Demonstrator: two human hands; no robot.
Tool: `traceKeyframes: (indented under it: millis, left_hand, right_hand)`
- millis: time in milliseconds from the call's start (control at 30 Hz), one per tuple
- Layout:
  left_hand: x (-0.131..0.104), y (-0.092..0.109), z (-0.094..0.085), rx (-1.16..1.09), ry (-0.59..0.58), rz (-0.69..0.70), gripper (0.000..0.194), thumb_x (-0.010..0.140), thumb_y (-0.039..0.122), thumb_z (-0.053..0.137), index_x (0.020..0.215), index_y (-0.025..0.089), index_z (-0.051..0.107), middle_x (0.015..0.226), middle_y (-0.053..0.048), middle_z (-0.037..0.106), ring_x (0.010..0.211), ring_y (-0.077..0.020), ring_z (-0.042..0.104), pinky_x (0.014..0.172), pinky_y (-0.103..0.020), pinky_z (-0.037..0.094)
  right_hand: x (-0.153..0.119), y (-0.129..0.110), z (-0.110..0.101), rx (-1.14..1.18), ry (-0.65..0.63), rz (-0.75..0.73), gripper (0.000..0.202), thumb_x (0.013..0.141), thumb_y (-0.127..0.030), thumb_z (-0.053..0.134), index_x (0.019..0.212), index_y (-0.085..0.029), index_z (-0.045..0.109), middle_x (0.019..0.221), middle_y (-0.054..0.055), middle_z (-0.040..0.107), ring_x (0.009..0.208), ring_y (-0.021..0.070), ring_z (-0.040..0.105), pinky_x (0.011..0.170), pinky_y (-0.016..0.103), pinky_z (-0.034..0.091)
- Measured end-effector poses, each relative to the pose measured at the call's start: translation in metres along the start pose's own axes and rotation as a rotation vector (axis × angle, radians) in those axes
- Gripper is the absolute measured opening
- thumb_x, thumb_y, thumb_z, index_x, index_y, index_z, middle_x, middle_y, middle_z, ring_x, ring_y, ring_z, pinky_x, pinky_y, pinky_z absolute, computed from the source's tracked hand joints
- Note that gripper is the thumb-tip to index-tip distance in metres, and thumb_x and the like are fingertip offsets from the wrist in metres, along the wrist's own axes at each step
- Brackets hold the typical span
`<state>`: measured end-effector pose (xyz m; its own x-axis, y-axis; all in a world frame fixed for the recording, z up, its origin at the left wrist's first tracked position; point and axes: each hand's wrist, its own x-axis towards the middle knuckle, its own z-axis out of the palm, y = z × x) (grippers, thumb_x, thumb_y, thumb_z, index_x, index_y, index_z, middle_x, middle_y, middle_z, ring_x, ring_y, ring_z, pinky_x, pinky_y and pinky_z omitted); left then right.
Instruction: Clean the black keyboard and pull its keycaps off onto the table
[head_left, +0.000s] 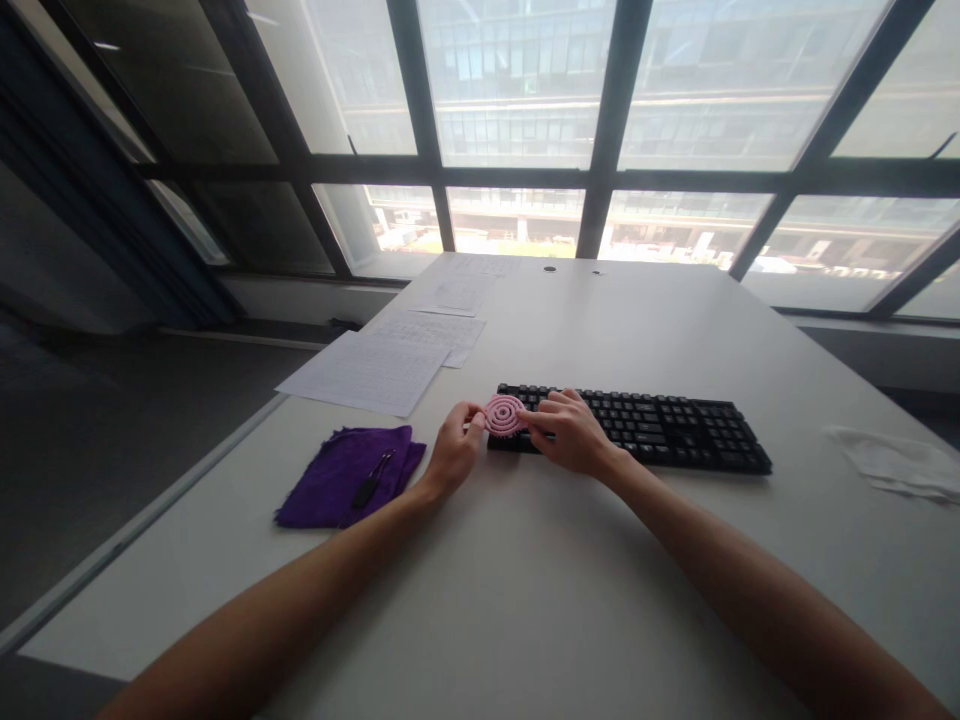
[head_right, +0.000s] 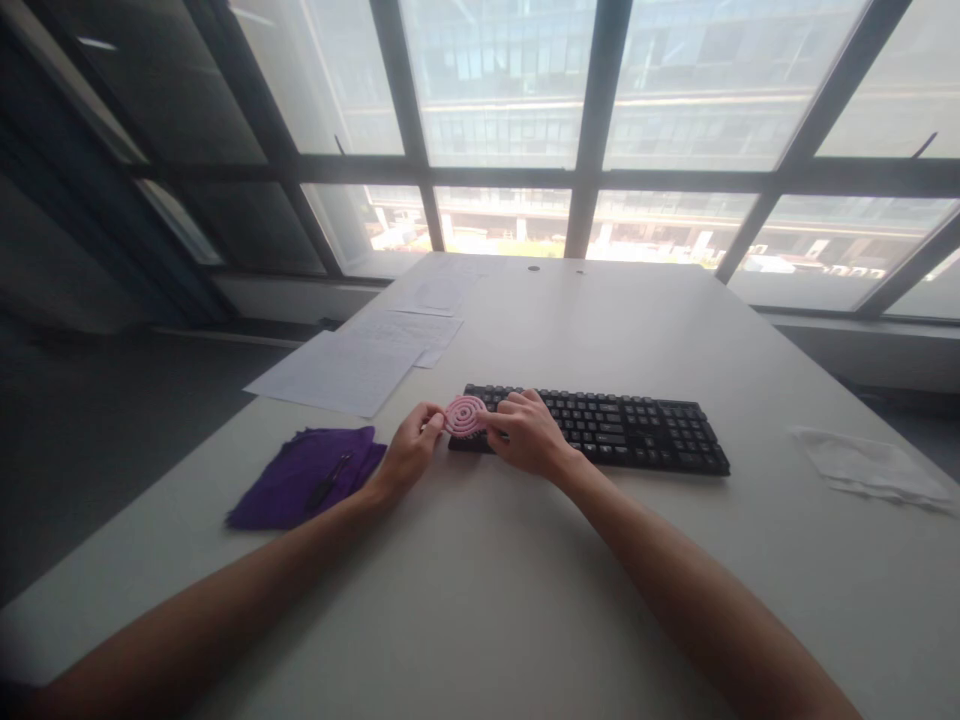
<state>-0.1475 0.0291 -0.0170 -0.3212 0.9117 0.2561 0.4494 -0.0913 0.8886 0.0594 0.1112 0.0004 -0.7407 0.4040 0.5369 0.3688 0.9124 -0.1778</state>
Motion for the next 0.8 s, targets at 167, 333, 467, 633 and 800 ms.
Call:
traceKeyframes:
  millis: [167, 333, 467, 633, 800]
  left_hand:
    - [0.0, 0.001, 0.0, 0.012, 0.003, 0.01, 0.019, 0.091, 0.035, 0.048, 0.09, 0.018, 0.059, 0.09, -0.004, 0.065, 0.084, -0.0194, 0.062, 0.08, -0.032, 0.05]
    - [-0.001, 0.003, 0.0, 0.002, 0.006, 0.009, 0.019, 0.091, 0.034, 0.049, 0.089, 0.018, 0.059, 0.09, -0.004, 0.065, 0.087, -0.02, 0.062, 0.081, -0.033, 0.049]
    - [-0.002, 0.005, -0.001, -0.043, -0.005, 0.001, 0.021, 0.091, 0.035, 0.049, 0.092, 0.018, 0.06, 0.093, -0.005, 0.066, 0.088, -0.0195, 0.062, 0.08, -0.031, 0.049]
    - [-0.004, 0.009, 0.001, -0.029, -0.041, 0.039, 0.024, 0.093, 0.034, 0.047, 0.093, 0.018, 0.065, 0.092, -0.004, 0.068, 0.086, -0.0189, 0.063, 0.078, -0.03, 0.049]
    - [-0.003, 0.009, 0.002, 0.008, -0.029, 0.048, 0.026, 0.095, 0.034, 0.045, 0.097, 0.018, 0.065, 0.097, -0.004, 0.069, 0.091, -0.0194, 0.063, 0.081, -0.03, 0.048]
  right_hand:
    - [-0.001, 0.0, 0.0, -0.007, -0.006, 0.002, 0.03, 0.091, -0.022, 0.057, 0.117, -0.025, 0.072, 0.072, 0.002, 0.061, 0.076, 0.0186, 0.049, 0.081, 0.033, 0.03]
    - [0.0, -0.001, -0.001, -0.026, -0.009, -0.016, 0.028, 0.093, -0.023, 0.055, 0.116, -0.024, 0.072, 0.072, 0.002, 0.061, 0.076, 0.0187, 0.049, 0.081, 0.034, 0.03]
    - [-0.004, -0.001, -0.005, -0.068, -0.028, -0.032, 0.028, 0.098, -0.028, 0.051, 0.118, -0.023, 0.07, 0.075, 0.003, 0.062, 0.076, 0.0189, 0.049, 0.079, 0.034, 0.03]
    - [-0.02, -0.001, -0.009, -0.128, -0.019, -0.002, 0.032, 0.102, -0.029, 0.045, 0.123, -0.022, 0.068, 0.075, 0.005, 0.061, 0.077, 0.0199, 0.047, 0.078, 0.034, 0.029]
    - [-0.025, -0.008, -0.011, -0.137, -0.026, 0.037, 0.031, 0.104, -0.03, 0.043, 0.122, -0.022, 0.068, 0.075, 0.005, 0.061, 0.077, 0.0199, 0.046, 0.077, 0.034, 0.028]
